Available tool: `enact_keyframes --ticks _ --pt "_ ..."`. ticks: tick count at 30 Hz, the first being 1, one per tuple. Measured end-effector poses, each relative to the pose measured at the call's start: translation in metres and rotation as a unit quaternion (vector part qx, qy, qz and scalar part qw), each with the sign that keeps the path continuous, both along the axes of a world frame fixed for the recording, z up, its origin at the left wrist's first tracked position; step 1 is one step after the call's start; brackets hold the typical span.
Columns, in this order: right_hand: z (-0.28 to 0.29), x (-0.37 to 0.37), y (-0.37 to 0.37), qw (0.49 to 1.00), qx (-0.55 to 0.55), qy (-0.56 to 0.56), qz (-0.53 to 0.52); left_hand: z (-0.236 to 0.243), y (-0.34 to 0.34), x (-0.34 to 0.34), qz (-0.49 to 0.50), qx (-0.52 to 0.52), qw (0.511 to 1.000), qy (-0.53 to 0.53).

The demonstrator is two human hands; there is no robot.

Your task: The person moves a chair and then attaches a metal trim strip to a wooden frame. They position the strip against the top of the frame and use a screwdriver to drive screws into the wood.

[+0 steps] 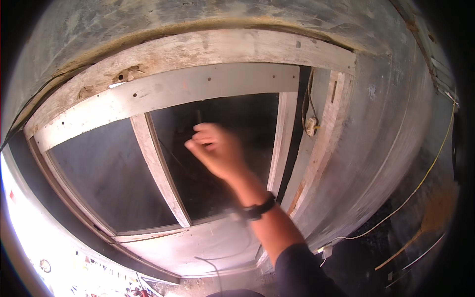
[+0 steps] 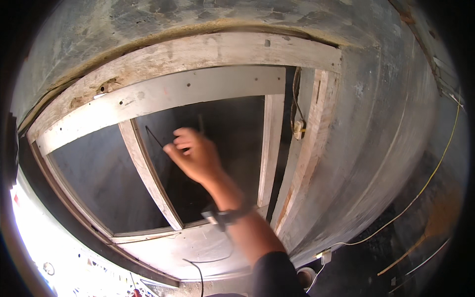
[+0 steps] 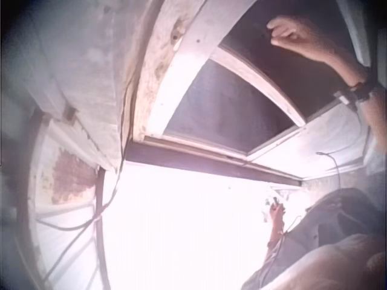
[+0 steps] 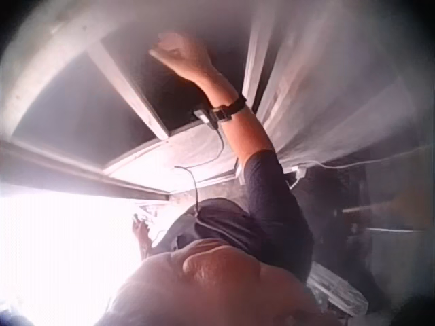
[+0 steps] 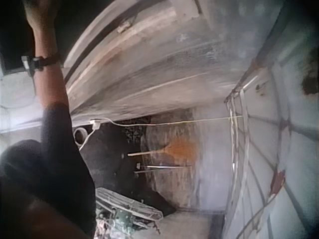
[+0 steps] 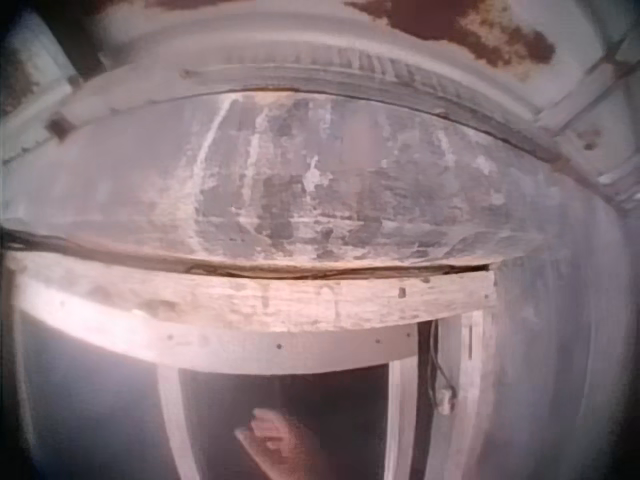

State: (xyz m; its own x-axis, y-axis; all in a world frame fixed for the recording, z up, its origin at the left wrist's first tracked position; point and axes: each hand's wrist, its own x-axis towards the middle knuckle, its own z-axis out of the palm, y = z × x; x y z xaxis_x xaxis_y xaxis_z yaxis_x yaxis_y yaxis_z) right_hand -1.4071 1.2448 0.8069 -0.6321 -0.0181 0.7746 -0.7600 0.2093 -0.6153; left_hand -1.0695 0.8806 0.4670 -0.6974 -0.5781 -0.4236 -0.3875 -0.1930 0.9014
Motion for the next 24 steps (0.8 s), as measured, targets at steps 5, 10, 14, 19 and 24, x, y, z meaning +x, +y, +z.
enact_keyframes --ticks 5,10,14,19,24 --pt "0.009 0.026 0.112 0.972 -0.211 -0.100 0.021 -0.019 -0.019 -0.015 -0.034 0.025 0.998 0.044" --pt "0.018 0.004 0.153 0.905 -0.383 -0.119 0.138 -0.001 -0.006 -0.048 -0.081 -0.038 0.996 -0.025" --pt "0.033 -0.024 0.165 0.850 -0.492 -0.051 0.180 -0.013 -0.010 -0.047 -0.130 -0.082 0.988 0.020" --pt "0.039 -0.045 0.191 0.749 -0.604 0.032 0.269 -0.032 -0.032 -0.028 -0.129 -0.074 0.987 0.056" --pt "0.044 -0.044 0.191 0.702 -0.634 0.097 0.310 -0.019 -0.023 -0.014 -0.059 -0.081 0.995 0.010"
